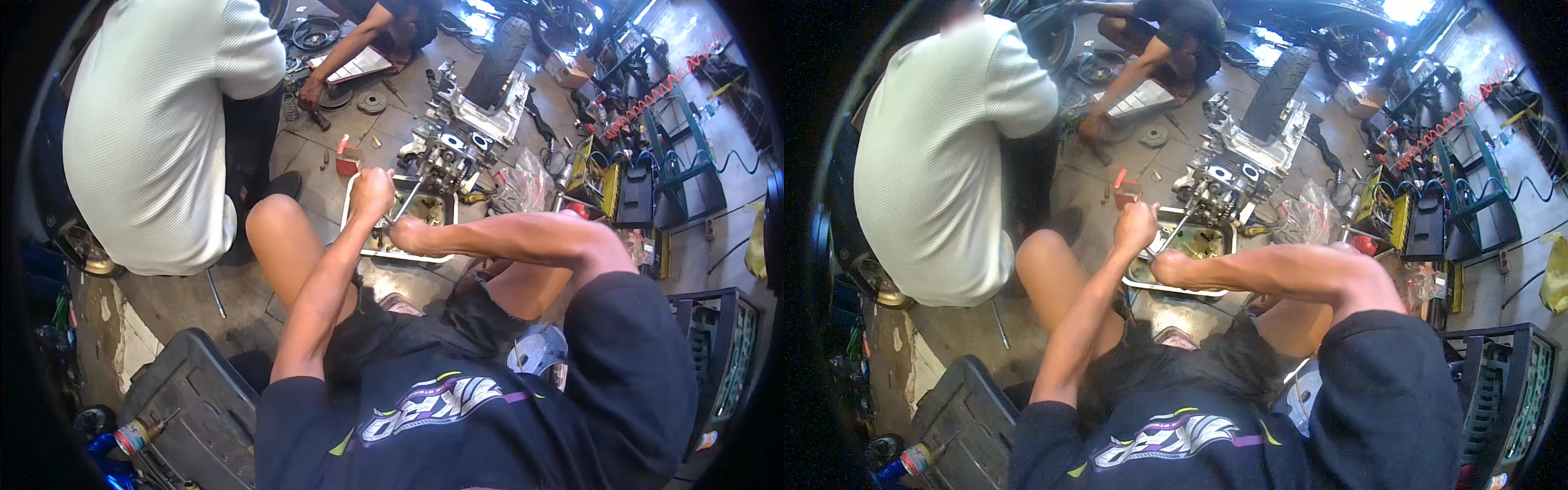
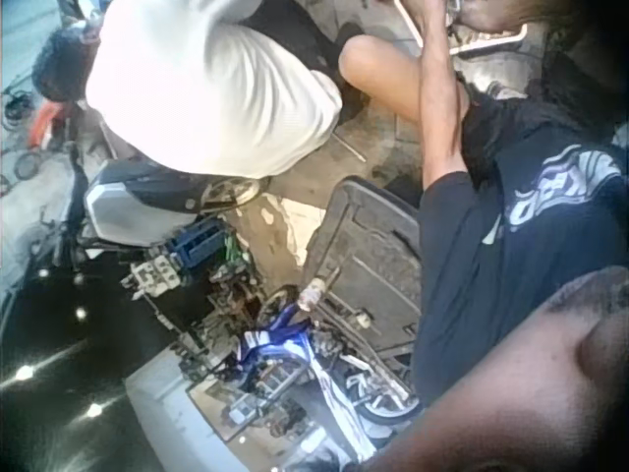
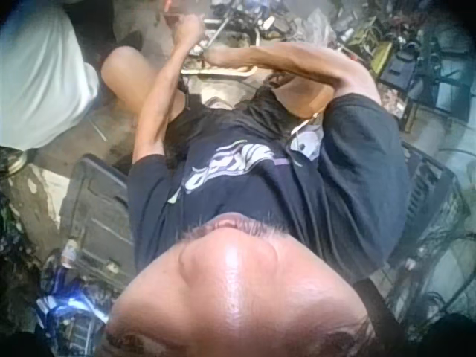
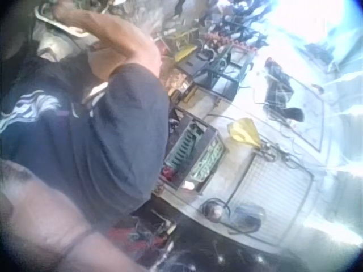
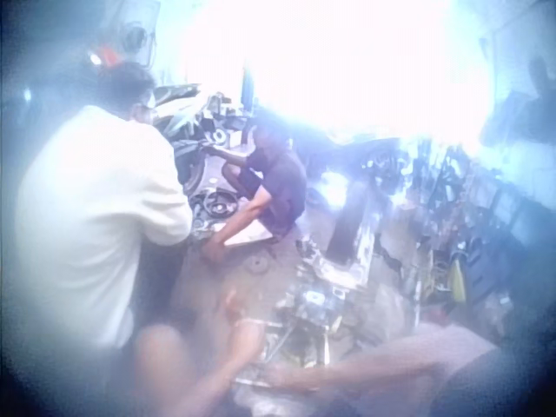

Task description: The person uses a T-handle socket wrench to loosen and remove bolts from a motorcycle engine cylinder head, then uses their hands to manipulate small components within the engine assembly.

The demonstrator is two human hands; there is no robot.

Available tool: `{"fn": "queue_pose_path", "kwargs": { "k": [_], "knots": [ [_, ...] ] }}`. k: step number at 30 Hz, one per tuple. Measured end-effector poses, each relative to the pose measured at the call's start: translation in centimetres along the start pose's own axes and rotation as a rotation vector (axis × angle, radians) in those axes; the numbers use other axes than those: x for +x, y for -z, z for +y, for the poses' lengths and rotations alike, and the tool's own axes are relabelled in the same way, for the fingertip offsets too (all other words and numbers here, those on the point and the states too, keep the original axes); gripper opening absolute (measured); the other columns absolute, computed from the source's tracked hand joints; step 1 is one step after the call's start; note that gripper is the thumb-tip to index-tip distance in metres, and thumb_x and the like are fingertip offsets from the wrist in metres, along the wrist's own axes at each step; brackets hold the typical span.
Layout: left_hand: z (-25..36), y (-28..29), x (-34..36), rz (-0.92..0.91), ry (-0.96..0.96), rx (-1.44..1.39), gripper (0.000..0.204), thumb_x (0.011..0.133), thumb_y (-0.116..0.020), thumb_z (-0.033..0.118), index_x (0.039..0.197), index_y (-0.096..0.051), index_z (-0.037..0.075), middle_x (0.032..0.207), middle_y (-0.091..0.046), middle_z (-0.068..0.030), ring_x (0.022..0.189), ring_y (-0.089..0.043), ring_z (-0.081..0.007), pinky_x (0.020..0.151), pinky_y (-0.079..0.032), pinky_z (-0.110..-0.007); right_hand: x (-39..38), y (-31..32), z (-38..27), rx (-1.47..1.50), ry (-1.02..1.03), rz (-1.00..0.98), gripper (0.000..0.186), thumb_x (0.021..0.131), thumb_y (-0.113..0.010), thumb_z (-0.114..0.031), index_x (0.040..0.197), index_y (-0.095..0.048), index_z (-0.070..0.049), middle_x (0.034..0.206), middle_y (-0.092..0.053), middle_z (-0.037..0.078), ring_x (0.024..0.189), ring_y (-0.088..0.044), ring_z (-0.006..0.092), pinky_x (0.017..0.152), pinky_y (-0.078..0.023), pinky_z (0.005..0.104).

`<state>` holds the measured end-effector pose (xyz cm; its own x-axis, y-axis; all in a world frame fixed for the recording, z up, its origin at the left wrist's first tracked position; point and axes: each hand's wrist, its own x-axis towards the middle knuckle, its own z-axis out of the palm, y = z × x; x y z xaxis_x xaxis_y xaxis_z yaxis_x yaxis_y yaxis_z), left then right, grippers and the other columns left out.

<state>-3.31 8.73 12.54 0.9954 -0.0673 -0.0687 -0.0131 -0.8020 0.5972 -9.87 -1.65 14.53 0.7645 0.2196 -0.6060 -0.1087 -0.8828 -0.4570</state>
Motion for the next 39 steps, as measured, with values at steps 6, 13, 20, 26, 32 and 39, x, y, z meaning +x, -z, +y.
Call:
{"fn": "queue_pose_path", "kwargs": {
  "k": [6, 13, 20, 26, 32, 39],
  "knots": [
    [-1.4, -1.1, 0.3, 0.066, 0.027, -0.095, 0.047, 0.095, -0.053, 0.036, 0.082, -0.069, -0.007, 0.084, -0.064, -0.0323, 0.083, -0.065, -0.0482, 0.078, -0.052, -0.053, 6.5, -1.9, 4.0, -1.473, 0.637, -0.349, 0.005, 0.070, -0.073, -0.020, 0.070, -0.069, -0.016, 0.079, -0.067, 0.000, 0.077, -0.066, 0.0179, 0.070, -0.054, 0.0323],
    [-0.4, -4.0, 1.5, -0.193, 0.032, -0.136, 0.046, 0.095, -0.051, 0.039, 0.095, -0.070, -0.004, 0.099, -0.064, -0.0315, 0.098, -0.063, -0.0457, 0.087, -0.050, -0.050, 7.9, 1.0, 10.2, -0.958, 0.853, -0.351, 0.023, 0.077, -0.066, -0.031, 0.062, -0.057, -0.016, 0.052, -0.046, -0.003, 0.047, -0.048, 0.0147, 0.042, -0.040, 0.0312],
    [-3.2, -3.6, 0.7, -0.242, -0.387, -0.049, 0.047, 0.096, -0.045, 0.038, 0.083, -0.070, 0.000, 0.083, -0.067, -0.0256, 0.080, -0.066, -0.0429, 0.077, -0.052, -0.051, -0.3, 2.6, 2.9, -0.089, 0.106, -0.123, 0.042, 0.088, -0.065, -0.040, 0.108, -0.061, -0.003, 0.074, -0.065, 0.013, 0.063, -0.064, 0.0243, 0.057, -0.051, 0.0379],
    [-1.4, 0.8, -0.3, -0.580, -0.845, 0.361, 0.074, 0.097, -0.034, 0.057, 0.062, -0.066, 0.001, 0.064, -0.063, -0.0228, 0.067, -0.064, -0.0417, 0.066, -0.051, -0.051, -4.6, -3.8, 7.1, 0.569, 0.247, 0.656, 0.022, 0.093, -0.064, -0.022, 0.104, -0.052, -0.007, 0.072, -0.066, 0.008, 0.061, -0.058, 0.0138, 0.059, -0.045, 0.0316],
    [-0.9, -0.6, 1.0, -0.916, -0.496, -0.036, 0.084, 0.098, -0.023, 0.063, 0.062, -0.062, -0.003, 0.061, -0.060, -0.0191, 0.067, -0.061, -0.0360, 0.074, -0.048, -0.045, 1.8, -8.1, 5.9, 1.001, 0.533, 1.220, 0.026, 0.099, -0.051, -0.019, 0.078, -0.050, -0.004, 0.066, -0.049, 0.004, 0.063, -0.043, 0.0105, 0.059, -0.037, 0.0288],
    [-2.0, -1.5, 1.3, -0.821, -0.446, 0.009, 0.063, 0.102, -0.029, 0.048, 0.083, -0.065, 0.000, 0.062, -0.057, -0.0215, 0.062, -0.059, -0.0375, 0.066, -0.047, -0.045, 3.8, -5.2, 7.9, 0.661, 1.301, 0.991, 0.019, 0.096, -0.056, -0.019, 0.082, -0.056, -0.006, 0.076, -0.057, 0.009, 0.069, -0.054, 0.0252, 0.066, -0.044, 0.0390]
  ]
}}
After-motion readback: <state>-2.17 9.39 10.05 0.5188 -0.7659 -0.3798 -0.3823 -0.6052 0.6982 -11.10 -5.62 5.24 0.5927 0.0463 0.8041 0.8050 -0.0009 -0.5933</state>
